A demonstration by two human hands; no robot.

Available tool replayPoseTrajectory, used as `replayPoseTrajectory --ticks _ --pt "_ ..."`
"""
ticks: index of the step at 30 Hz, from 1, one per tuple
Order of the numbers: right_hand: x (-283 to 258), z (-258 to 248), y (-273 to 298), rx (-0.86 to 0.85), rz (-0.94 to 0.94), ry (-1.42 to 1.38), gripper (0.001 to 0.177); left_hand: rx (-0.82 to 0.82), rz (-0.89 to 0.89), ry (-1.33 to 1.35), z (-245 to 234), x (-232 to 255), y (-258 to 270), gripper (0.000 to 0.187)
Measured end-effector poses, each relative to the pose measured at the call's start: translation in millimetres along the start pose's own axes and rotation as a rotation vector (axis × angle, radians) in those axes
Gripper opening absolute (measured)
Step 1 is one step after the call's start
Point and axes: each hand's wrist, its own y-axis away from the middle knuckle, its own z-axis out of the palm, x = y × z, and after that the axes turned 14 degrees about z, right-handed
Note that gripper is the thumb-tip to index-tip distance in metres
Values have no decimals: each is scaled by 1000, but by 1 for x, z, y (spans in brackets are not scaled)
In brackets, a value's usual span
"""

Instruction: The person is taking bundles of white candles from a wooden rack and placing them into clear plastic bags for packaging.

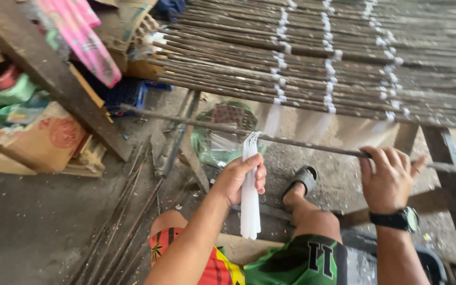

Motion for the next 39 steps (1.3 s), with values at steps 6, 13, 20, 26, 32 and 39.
replayPoseTrajectory --ticks 6,13,20,26,32,39 --pt "14 -8 2 32 50 -172 19 -29 281 28 3 75 23 19" --pt "12 -15 1 182 -62 -114 19 294 832 107 -58 199 108 12" --pt "-52 -34 -13 -84 -122 -564 44 1284 1032 -272 -153 172 243 23" --pt "-209 -48 -59 313 -479 -342 20 1173 491 132 -191 7 236 16" --pt "-365 -64 -10 -6 -815 -403 60 794 107 304 -134 -78 147 17" --pt "-334 -20 77 -144 -894 -1018 23 832 -25 342 -143 -116 118 14"
